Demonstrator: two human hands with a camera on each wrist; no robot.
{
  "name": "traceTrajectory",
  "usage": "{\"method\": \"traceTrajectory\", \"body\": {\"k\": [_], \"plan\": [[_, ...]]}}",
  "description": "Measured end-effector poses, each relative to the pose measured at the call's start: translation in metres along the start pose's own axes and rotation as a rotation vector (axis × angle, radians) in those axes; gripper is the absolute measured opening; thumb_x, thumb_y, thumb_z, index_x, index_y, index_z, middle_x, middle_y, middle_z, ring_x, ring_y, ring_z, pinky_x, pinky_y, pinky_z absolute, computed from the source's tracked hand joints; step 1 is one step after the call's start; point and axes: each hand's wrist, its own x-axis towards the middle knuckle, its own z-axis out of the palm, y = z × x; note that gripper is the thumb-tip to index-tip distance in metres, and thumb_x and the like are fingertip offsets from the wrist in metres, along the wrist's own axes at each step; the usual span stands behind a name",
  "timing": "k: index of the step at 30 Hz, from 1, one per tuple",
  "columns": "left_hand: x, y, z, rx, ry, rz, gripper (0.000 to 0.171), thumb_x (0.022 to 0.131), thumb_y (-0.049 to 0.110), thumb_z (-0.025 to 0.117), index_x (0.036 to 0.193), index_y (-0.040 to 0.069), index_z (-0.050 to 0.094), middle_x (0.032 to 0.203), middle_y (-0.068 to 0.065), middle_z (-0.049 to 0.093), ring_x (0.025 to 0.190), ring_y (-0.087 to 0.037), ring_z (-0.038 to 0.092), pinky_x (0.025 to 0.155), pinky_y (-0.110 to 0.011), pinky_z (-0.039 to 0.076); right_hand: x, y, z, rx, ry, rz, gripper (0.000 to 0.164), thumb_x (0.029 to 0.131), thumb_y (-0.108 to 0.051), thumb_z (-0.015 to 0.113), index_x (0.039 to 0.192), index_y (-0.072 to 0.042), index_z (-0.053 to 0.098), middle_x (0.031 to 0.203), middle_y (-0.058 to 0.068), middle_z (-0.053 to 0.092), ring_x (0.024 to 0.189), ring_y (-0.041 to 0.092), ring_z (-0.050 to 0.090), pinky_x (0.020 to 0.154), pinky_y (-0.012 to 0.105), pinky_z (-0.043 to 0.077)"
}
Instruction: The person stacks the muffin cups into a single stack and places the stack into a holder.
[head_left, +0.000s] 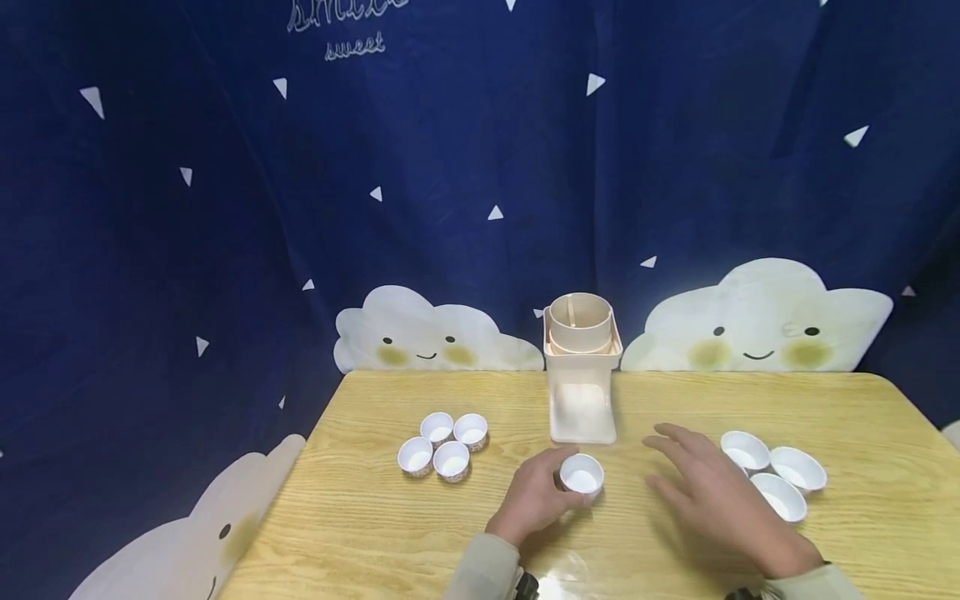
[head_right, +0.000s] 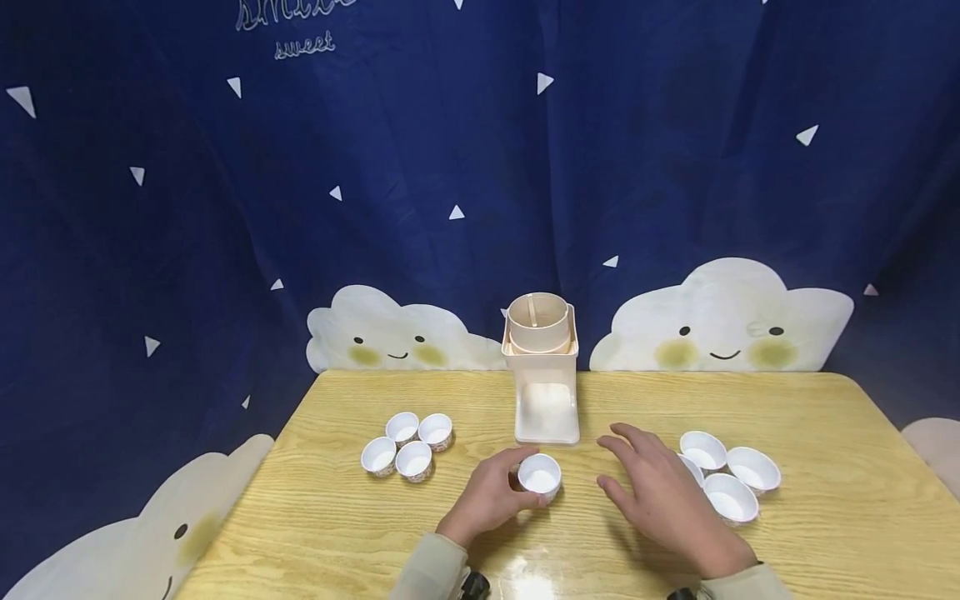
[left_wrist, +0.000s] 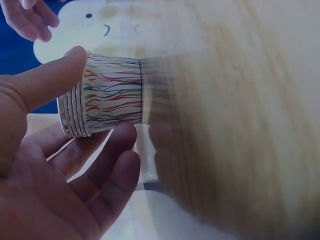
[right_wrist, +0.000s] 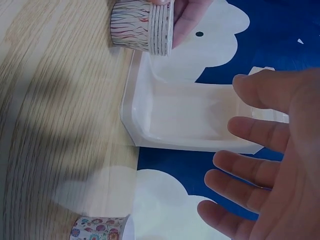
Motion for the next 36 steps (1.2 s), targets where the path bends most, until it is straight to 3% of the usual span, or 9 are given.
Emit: {"method": "traceTrajectory", "body": {"k": [12,20,30,36], "plan": [[0.002,0.0,0.001,-0.007,-0.015,-0.021,0.064,0.069,0.024,0.09,0.128,0.019,0.066,0.119,0.005,0.071,0.096,-0.004,0.061,0.086,-0.022,0.047,-0.005,0.015,-0.007,-0.024,0.044,-0.027,0.047,0.075,-0.017,0.082,0.118,-0.005,0.067,0.127,0.022,0.062,0.113,0.042,0.06,0.091,0.056,0.047],[0.001,0.002,0.001,0.014,-0.043,0.008,0.064,0.068,0.021,0.09,0.126,0.019,0.064,0.119,0.003,0.07,0.102,-0.006,0.062,0.089,-0.023,0.048,-0.003,0.029,-0.012,-0.041,0.084,-0.039,0.048,0.071,-0.014,0.083,0.115,-0.004,0.067,0.123,0.023,0.063,0.109,0.044,0.06,0.088,0.057,0.047],[0.005,0.0,-0.001,-0.05,-0.063,-0.015,0.057,0.067,0.02,0.091,0.119,0.022,0.067,0.109,0.008,0.07,0.09,-0.002,0.059,0.081,-0.021,0.046,-0.006,0.046,-0.026,-0.017,-0.02,0.08,0.044,0.082,-0.018,0.078,0.12,-0.002,0.065,0.13,0.028,0.058,0.114,0.049,0.055,0.089,0.06,0.045],[0.006,-0.002,-0.001,-0.083,-0.075,-0.019,0.054,0.067,0.021,0.091,0.116,0.024,0.068,0.104,0.009,0.07,0.089,-0.001,0.06,0.081,-0.02,0.047,-0.013,0.052,-0.026,-0.032,-0.033,0.094,0.042,0.084,-0.022,0.077,0.12,-0.002,0.065,0.128,0.028,0.058,0.112,0.049,0.056,0.087,0.06,0.045]]}}
